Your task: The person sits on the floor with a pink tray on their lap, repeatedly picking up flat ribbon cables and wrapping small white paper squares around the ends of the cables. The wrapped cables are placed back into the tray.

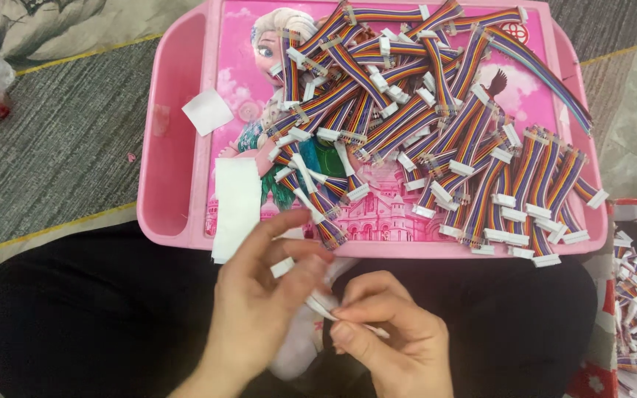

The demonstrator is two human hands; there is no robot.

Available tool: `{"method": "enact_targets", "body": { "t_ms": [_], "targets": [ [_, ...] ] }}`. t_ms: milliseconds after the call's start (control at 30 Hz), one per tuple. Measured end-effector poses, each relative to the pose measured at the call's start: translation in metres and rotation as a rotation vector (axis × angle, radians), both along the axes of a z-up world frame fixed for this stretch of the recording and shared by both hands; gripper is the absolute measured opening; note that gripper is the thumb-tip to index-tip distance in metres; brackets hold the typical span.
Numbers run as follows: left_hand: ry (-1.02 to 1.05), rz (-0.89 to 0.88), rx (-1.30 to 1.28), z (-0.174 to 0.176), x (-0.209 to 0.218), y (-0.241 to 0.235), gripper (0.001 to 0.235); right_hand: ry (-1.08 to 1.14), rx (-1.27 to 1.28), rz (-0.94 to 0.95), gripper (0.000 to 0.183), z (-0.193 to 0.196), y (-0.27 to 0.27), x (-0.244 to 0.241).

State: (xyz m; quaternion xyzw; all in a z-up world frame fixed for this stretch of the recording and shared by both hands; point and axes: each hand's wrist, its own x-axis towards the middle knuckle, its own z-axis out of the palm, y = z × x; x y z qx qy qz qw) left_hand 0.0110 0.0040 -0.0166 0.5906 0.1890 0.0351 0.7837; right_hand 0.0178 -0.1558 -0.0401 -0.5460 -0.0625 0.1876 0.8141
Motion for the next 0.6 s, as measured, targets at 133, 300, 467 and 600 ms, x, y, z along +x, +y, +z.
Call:
{"method": "enact_targets", "body": {
  "t_ms": [133,300,467,600],
  "targets": [
    [0.139,-0.315,-0.004,-0.001,-0.006,0.029,0.025,-0.235,-0.338,-0.067,0.012,0.013,-0.011,0.004],
    [0.258,-0.676,-0.034,0.031,0.006,0.038,0.031,-0.589,-0.506,-0.036,0.011,0.024,-0.006,-0.001],
    [-0.115,-0.73,0.596,0.053,0.004,0.035,0.009,-0.459,-0.41,0.015,0.014,0.021,-0.011,0.002],
    [-0.557,-0.735,0.833,0.053,0.0,0.034,0.01,0.066,-0.113,0.361,0.028,0.025,-0.023,0.02]
  ]
}}
